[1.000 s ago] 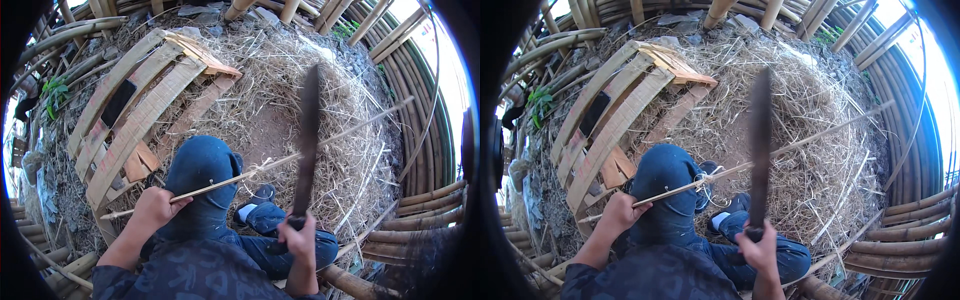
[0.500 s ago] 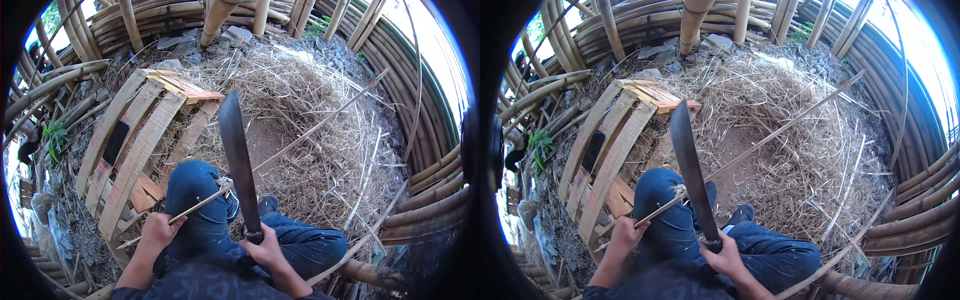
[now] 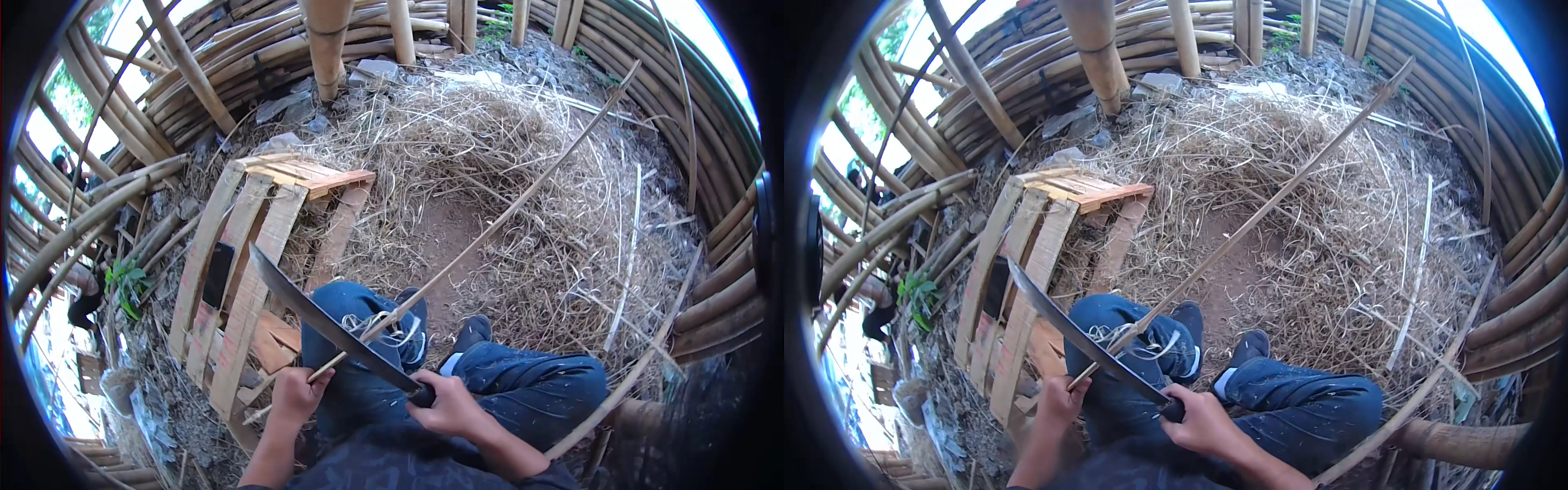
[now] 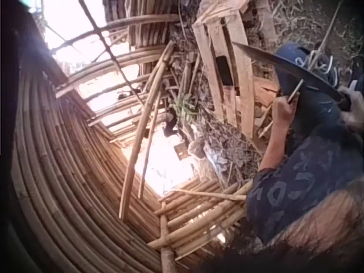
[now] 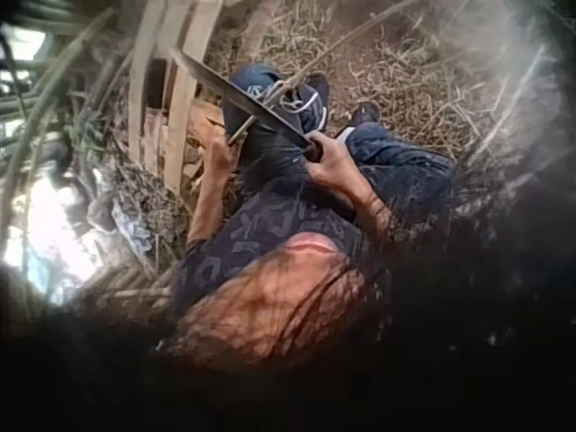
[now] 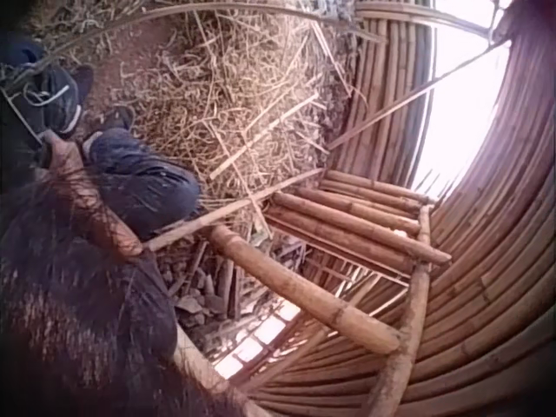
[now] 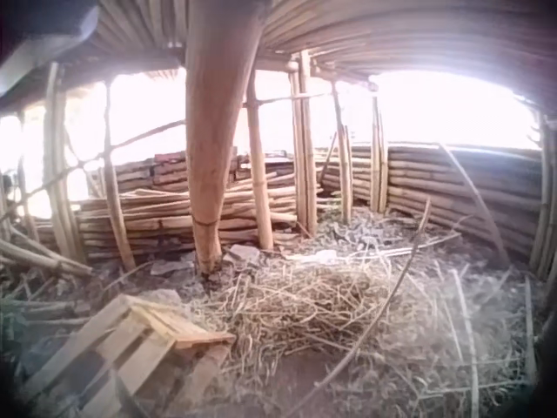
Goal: The person trims and scrapes a long thin bamboo stick using a machete while sitting on a pile of straw.
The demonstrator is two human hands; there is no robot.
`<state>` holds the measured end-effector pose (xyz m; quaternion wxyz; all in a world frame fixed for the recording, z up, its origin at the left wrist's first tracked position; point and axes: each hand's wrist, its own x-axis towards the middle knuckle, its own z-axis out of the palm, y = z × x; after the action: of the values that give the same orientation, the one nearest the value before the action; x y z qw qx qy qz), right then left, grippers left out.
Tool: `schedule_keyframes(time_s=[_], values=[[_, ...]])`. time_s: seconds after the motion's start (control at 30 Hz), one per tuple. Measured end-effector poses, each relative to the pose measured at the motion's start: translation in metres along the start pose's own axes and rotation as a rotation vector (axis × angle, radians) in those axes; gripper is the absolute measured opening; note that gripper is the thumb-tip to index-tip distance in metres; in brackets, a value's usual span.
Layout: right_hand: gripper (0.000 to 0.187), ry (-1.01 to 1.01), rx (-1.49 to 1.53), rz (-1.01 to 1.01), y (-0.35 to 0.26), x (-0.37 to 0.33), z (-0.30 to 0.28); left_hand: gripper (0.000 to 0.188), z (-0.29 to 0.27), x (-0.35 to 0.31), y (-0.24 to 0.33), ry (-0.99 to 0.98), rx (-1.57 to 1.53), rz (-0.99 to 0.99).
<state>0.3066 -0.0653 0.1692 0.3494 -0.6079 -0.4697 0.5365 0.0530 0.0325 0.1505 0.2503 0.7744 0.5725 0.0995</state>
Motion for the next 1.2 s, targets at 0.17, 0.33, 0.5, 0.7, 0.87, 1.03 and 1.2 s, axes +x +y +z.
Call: schedule_keyframes(time_s=[0.17,0.33,0.5,0.7,0.87,1.03,1.2], values=[[0.022,0.339,0.106,-0.041,-0.024,0.001,-0.055,0.059,0.005,-0.004,-0.009,0.057,0.045,0.08],[0.017,0.781,0.374,-0.039,-0.018,0.017,-0.108,0.05,0.016,-0.007,-0.009,0.17,0.172,0.15],[0.018,0.834,0.305,-0.011,-0.005,0.027,-0.107,0.051,0.021,-0.006,-0.015,0.202,0.119,0.148],[0.02,0.667,0.392,0.035,-0.005,0.016,-0.119,0.066,0.024,-0.005,-0.027,0.214,0.054,0.129],[0.022,0.708,0.34,0.027,-0.009,-0.001,-0.161,0.07,0.027,-0.003,-0.035,0.213,0.042,0.152],[0.024,0.62,0.271,0.118,-0.013,0.003,-0.148,0.072,0.026,-0.002,-0.032,0.27,0.025,0.127],[0.023,0.656,0.379,0.061,-0.007,0.0,-0.17,0.074,0.027,-0.001,-0.038,0.227,0.037,0.093]])
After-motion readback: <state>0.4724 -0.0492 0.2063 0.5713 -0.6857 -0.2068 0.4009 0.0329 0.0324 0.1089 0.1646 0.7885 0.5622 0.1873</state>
